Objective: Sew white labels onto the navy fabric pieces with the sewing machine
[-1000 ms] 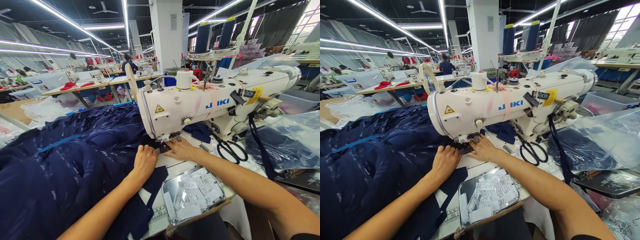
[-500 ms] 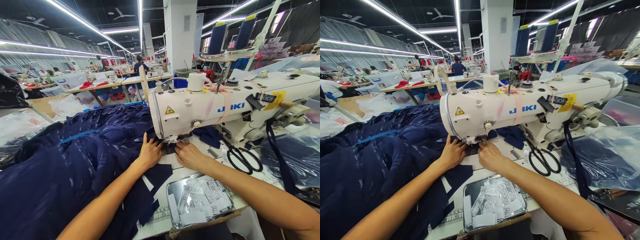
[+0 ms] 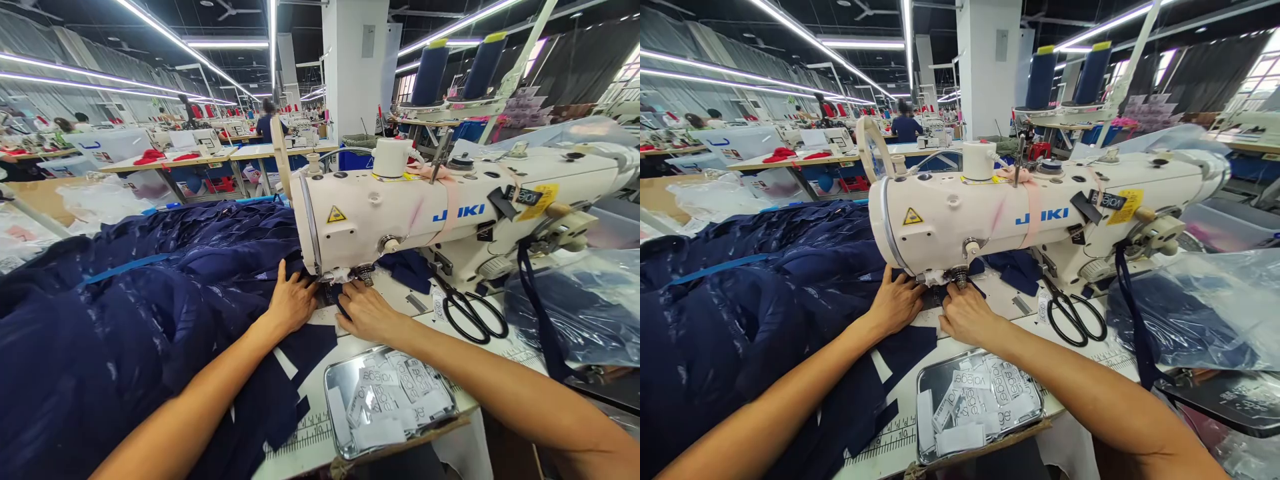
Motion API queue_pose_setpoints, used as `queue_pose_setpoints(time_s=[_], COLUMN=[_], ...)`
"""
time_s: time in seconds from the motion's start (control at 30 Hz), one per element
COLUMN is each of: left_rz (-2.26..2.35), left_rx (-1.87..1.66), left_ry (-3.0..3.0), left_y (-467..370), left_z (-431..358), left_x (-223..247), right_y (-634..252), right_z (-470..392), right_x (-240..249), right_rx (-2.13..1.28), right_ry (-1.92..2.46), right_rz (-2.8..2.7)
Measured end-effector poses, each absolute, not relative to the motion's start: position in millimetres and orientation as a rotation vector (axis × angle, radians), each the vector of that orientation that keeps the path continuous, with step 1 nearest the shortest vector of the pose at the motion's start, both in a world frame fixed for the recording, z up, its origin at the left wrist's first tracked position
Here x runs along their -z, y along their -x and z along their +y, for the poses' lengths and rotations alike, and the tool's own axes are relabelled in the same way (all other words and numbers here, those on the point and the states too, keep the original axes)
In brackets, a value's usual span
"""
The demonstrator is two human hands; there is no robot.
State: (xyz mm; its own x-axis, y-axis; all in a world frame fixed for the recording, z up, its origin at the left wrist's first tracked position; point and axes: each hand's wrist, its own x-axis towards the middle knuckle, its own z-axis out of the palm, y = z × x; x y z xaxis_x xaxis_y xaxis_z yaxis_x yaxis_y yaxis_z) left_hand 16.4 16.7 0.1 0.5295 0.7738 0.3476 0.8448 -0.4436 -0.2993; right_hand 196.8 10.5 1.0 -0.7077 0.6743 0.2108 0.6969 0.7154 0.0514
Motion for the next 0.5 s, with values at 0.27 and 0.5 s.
queue_pose_setpoints(time_s=[0.27, 0.5], left_rz=[-1.382, -1.42], left_rx=[0.194, 0.169], left_ry=[2.362, 2.359], left_y=[-19.2, -21.2], left_z=[22.8, 25.0], left_x=[-2.1, -3.6], right_y=[-195.1, -192.2], right_z=[7.0, 8.1], right_x=[5.6, 7.9], right_rx=[0.25, 0.235], right_ry=[1.084, 1.117], right_rz=[-2.719, -2.704])
